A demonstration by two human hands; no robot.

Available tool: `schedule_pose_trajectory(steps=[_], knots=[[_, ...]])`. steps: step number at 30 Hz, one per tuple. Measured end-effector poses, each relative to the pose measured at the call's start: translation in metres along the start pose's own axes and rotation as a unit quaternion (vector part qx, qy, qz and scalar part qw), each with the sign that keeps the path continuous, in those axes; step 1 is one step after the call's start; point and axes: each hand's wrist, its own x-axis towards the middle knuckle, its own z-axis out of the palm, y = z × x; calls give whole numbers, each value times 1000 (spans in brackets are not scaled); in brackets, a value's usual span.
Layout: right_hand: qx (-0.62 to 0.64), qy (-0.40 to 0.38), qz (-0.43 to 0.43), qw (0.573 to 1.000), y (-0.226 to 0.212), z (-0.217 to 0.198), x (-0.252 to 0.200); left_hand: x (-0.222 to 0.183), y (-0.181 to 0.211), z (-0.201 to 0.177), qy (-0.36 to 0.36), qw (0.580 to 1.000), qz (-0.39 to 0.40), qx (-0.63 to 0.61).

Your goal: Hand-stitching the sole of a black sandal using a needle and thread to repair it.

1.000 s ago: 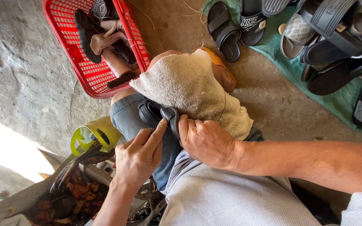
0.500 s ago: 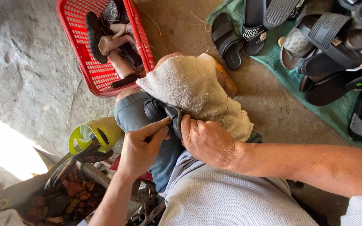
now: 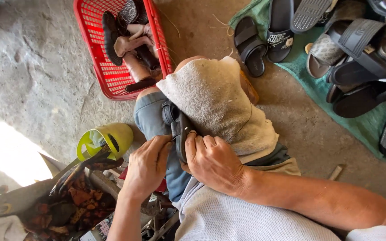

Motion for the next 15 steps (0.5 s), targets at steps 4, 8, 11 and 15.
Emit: schedule_pose_trajectory(steps=[4, 8, 11, 15], knots=[[-6, -11, 17, 1000, -3, 1, -6, -4, 0, 20, -16, 997, -77, 7], [-16, 10, 37, 999, -4, 0, -6, -9, -15, 43, 42, 998, -49, 29], [-29, 8, 26, 999, -6, -2, -5, -11, -23, 54, 102, 992, -1, 70], [-65, 9, 2, 998, -8, -2, -5, -15, -32, 67, 199, 971, 40, 125]])
